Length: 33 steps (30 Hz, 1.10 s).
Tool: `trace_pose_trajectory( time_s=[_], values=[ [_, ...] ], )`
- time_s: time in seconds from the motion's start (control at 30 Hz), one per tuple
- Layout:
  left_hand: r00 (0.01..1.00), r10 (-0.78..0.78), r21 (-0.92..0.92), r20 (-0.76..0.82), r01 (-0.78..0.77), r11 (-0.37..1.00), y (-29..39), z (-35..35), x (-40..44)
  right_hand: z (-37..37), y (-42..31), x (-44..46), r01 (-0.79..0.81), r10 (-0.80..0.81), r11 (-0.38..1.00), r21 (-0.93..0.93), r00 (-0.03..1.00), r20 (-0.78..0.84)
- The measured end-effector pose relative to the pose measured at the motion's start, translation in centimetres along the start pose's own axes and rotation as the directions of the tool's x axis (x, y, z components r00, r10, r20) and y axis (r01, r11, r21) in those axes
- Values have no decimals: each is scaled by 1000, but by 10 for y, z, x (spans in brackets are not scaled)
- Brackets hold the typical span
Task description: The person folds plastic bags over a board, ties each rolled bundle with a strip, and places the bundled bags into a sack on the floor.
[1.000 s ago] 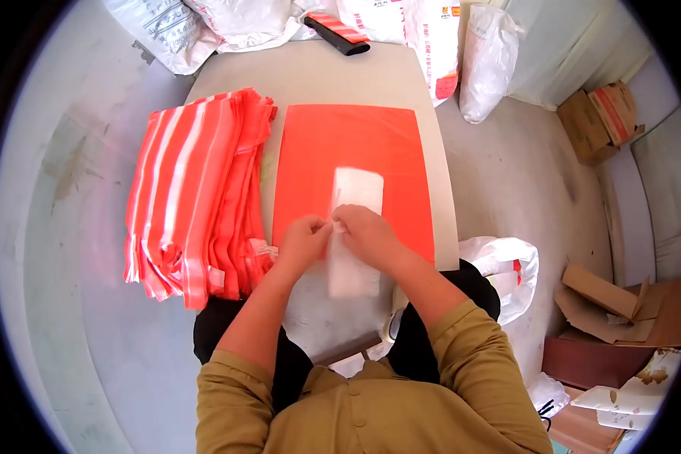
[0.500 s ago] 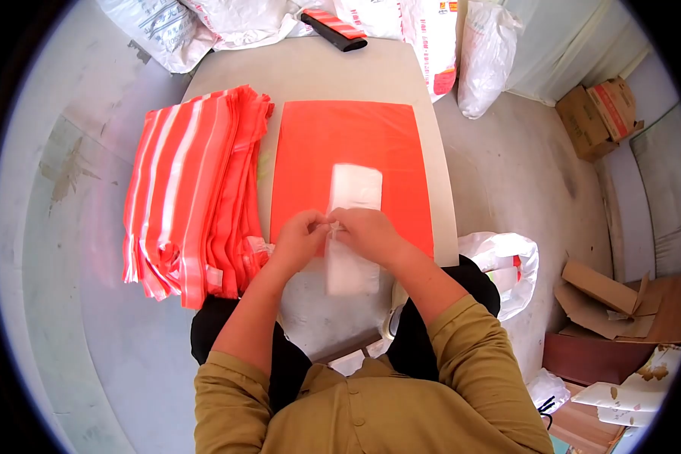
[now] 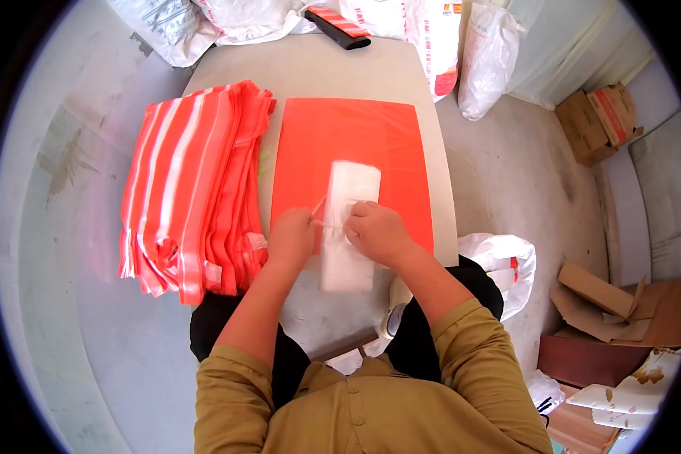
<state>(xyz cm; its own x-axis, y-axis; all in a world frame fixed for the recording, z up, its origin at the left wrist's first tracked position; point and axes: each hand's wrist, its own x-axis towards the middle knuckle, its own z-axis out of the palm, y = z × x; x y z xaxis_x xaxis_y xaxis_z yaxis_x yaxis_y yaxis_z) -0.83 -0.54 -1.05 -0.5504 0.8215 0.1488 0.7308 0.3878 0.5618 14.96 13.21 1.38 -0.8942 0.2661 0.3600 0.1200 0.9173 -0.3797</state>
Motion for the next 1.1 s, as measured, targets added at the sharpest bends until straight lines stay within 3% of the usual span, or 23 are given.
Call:
trace_pose_trajectory(
  time_s=[0.27,0.37,0.47,0.57,0.67,0.77,0.87,0.9,0.97,1.07,1.1],
  values=[
    [1000,8,203,8,-10,979,12,-3,0,1,-6,6,-125,120,990,62,989,84],
    [1000,-7,243,28,0,970,15,-4,0,-3,-11,10,-244,210,937,252,966,154],
    [1000,27,207,-4,-26,978,10,4,-2,22,-9,10,-170,196,763,623,980,26],
    [1000,15,225,5,-15,974,11,5,-2,27,-7,12,-391,275,663,639,920,278],
    [1000,-11,182,23,7,983,14,-8,1,29,-1,15,-441,322,739,509,895,309],
    [998,57,137,-9,-56,989,0,-10,1,29,-1,15,-460,327,751,473,882,339],
    [990,71,118,123,-86,989,5,-32,0,34,-6,11,-411,343,692,593,911,231],
    [971,-39,-44,235,51,998,12,-41,0,31,-8,11,-401,338,720,567,915,218],
    [854,-189,-300,486,366,881,24,-57,-2,24,-14,13,-378,324,772,511,926,195],
    [905,42,-565,424,228,793,11,-41,-12,31,-12,11,-256,231,880,400,967,111],
    [912,17,-631,409,269,728,13,-42,-11,32,-12,10,-286,258,868,405,958,123]
  ],
)
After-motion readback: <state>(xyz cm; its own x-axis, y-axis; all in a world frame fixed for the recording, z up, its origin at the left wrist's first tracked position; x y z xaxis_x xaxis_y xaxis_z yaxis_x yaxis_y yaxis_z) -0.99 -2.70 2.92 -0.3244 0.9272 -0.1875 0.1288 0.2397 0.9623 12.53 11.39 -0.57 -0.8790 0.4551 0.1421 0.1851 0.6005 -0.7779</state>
